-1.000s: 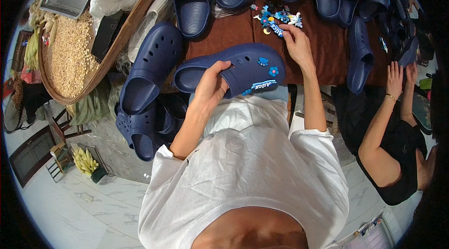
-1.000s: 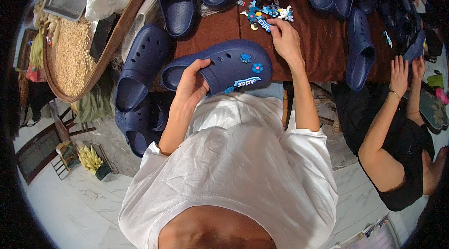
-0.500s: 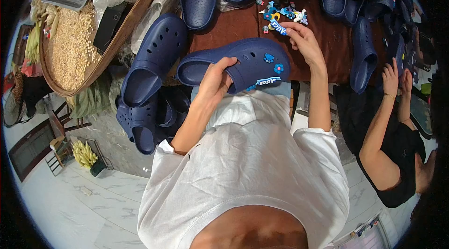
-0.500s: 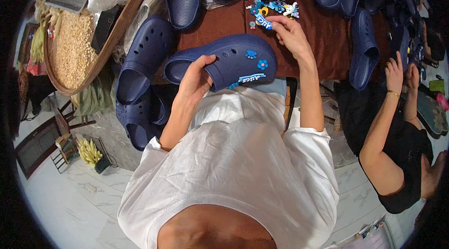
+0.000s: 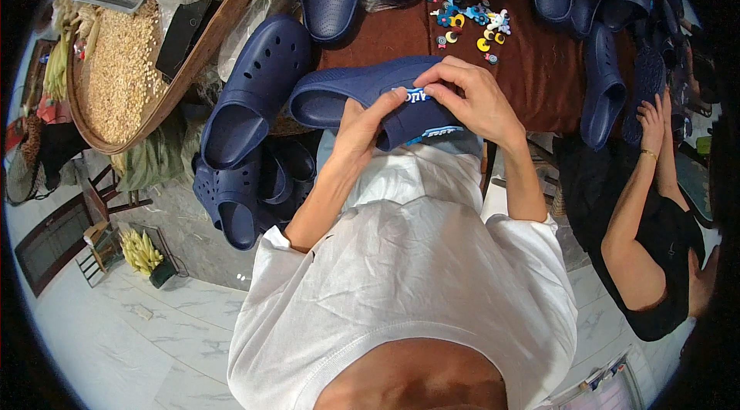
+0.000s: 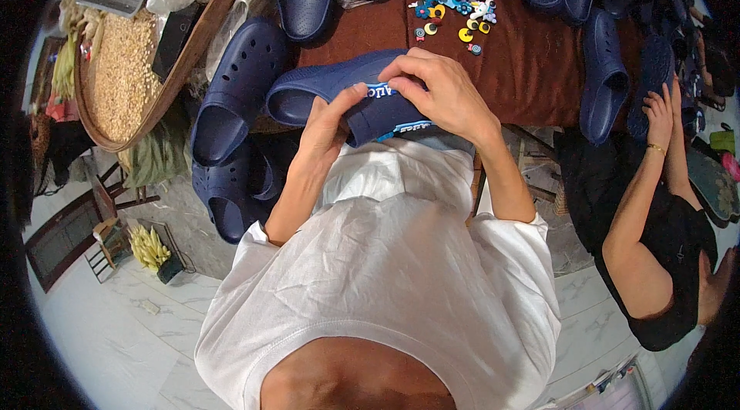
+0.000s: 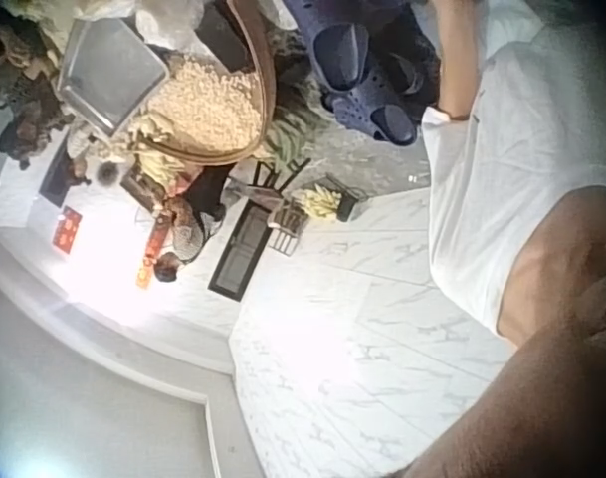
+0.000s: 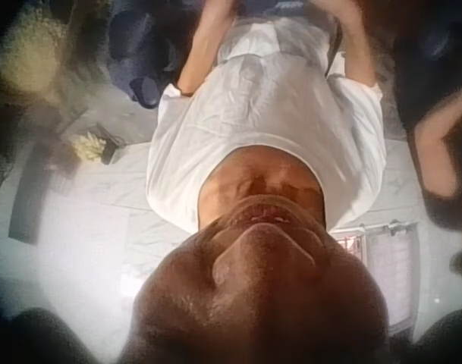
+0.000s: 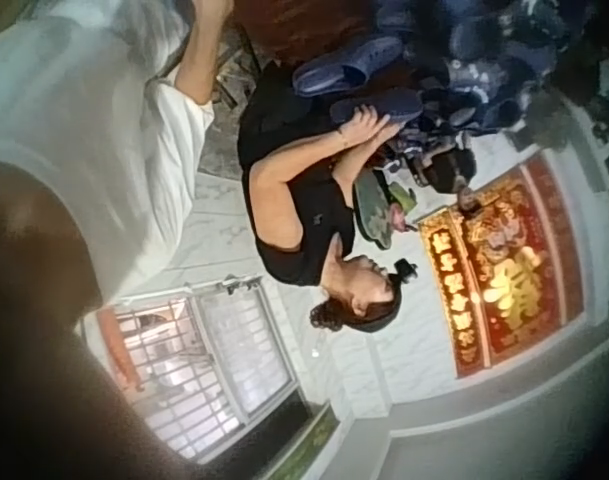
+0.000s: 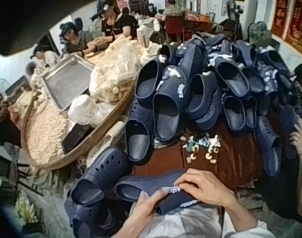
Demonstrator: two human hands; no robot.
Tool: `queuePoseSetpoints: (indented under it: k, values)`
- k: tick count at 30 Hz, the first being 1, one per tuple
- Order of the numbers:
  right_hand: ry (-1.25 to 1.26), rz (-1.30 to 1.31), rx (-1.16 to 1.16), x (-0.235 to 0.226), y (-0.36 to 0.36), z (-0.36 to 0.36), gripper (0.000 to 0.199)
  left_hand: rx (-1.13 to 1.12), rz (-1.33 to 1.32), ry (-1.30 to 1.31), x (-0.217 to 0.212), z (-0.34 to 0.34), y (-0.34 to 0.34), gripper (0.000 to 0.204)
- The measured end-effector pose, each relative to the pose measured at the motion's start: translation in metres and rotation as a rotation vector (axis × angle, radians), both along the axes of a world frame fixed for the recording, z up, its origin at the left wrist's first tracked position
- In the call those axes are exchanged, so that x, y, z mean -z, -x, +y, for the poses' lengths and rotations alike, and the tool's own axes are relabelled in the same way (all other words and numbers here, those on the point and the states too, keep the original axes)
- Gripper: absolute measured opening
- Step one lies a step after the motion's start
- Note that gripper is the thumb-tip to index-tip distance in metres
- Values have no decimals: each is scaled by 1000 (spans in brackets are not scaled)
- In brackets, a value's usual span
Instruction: Apply decorative charms and stickers to blue clog-style shoes.
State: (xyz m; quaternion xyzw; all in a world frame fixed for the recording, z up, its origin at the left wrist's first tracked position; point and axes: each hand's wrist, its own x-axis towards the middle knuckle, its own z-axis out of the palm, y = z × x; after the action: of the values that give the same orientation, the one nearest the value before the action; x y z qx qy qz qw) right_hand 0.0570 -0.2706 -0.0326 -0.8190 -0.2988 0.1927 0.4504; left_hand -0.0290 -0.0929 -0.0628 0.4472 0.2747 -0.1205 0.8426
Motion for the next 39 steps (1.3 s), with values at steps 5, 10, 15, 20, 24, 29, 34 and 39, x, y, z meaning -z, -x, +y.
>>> queuePoseSetpoints:
  k: [5,10,15,20,24,29,34,39]
  values:
    - [48,17,13,-7,5,0,14,7,-40,-111,-3,-11,2,35]
    - [11,-91,15,-5,10,1,13,-17,-40,-146,1,-13,4,33]
    - [5,-122,42,-1,14,2,12,-41,-62,-133,2,-15,6,33]
    - [-12,-166,60,0,18,4,9,-21,-65,-152,0,-14,4,40]
    - [-10,-207,58,3,19,4,8,-21,-84,-181,5,-14,4,36]
    - [-19,-234,89,6,22,6,8,-67,-97,-192,6,-19,2,33]
    - [-121,-228,182,11,20,3,10,-36,-64,-71,11,-15,-9,31]
    - [-161,-121,390,11,20,-20,12,-46,109,141,8,-6,-15,31]
